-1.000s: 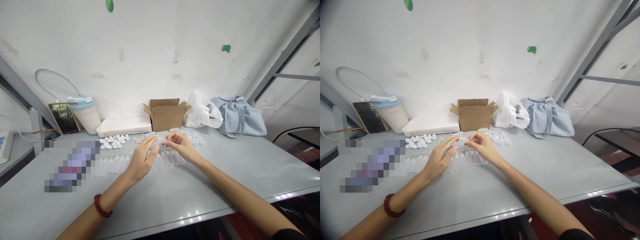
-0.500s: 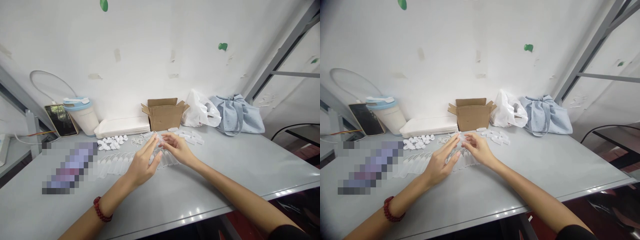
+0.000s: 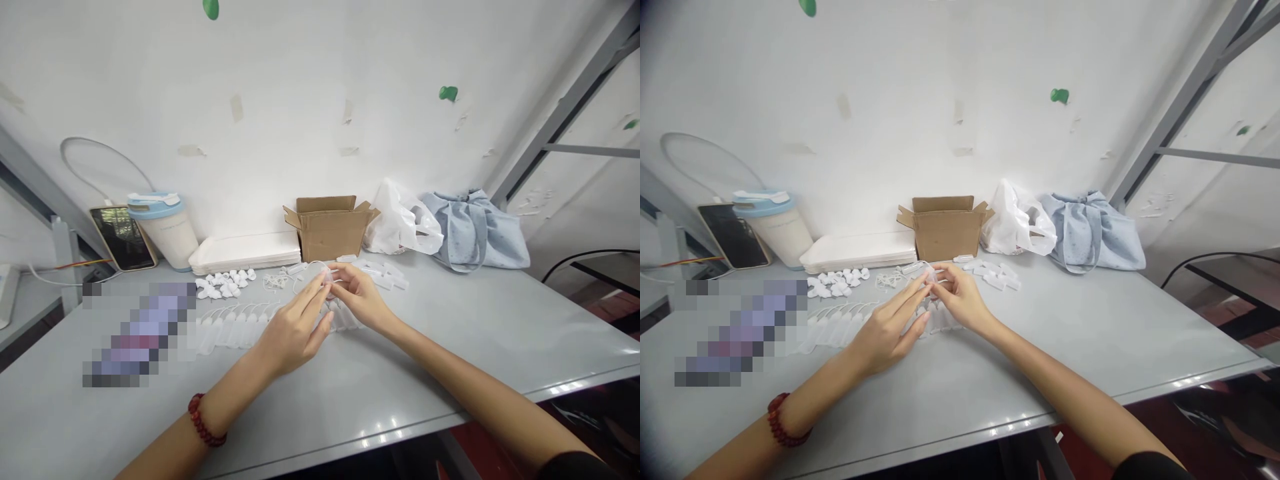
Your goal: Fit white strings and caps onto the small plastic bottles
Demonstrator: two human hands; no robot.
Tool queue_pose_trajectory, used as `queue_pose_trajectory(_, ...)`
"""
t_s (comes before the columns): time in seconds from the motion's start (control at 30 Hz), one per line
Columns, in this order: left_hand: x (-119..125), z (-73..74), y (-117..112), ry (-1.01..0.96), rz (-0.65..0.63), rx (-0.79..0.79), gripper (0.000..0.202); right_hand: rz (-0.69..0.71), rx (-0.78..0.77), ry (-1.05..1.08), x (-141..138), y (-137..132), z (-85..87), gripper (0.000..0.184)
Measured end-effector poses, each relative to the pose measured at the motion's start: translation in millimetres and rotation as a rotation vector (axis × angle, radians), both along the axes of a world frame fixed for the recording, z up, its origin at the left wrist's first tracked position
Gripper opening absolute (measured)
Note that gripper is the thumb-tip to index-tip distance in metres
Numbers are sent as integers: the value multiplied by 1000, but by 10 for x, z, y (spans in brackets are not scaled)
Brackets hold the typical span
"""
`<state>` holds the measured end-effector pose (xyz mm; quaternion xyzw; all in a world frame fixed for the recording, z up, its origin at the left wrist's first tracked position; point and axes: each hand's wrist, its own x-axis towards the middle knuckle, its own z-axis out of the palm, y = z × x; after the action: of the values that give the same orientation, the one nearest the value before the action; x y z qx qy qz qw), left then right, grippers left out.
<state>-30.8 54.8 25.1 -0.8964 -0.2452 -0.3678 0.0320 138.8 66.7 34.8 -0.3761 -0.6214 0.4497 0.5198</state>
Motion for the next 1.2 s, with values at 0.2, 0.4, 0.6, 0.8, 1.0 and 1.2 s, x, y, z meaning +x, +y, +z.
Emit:
queue_pose_trajectory(0.2, -3, 30, 9, -35, -16, 30, 40, 7, -50, 56, 8, 13, -1, 27)
queue_pose_trajectory(0.4, 1, 8, 8, -133, -32, -8, 34, -40, -72, 62, 10, 16, 15, 30)
queue_pose_trajectory(0.6, 20, 108, -17, -324, 230, -350, 24, -181, 220, -246, 20, -28, -54, 23)
queue_pose_trajectory(0.8, 29, 205, -28, -367, 271, -631, 23, -161, 665, -625, -3, -77, -112, 11)
queue_pose_trajectory(1.0, 12, 221, -12, -442, 176, -778, 21, -147, 652, -582, -5, -98, -70, 22)
queue_pose_trajectory(1.2, -5, 219, 24, -449, 90, -774, 23, -83, 654, -502, -5, -103, -20, 30)
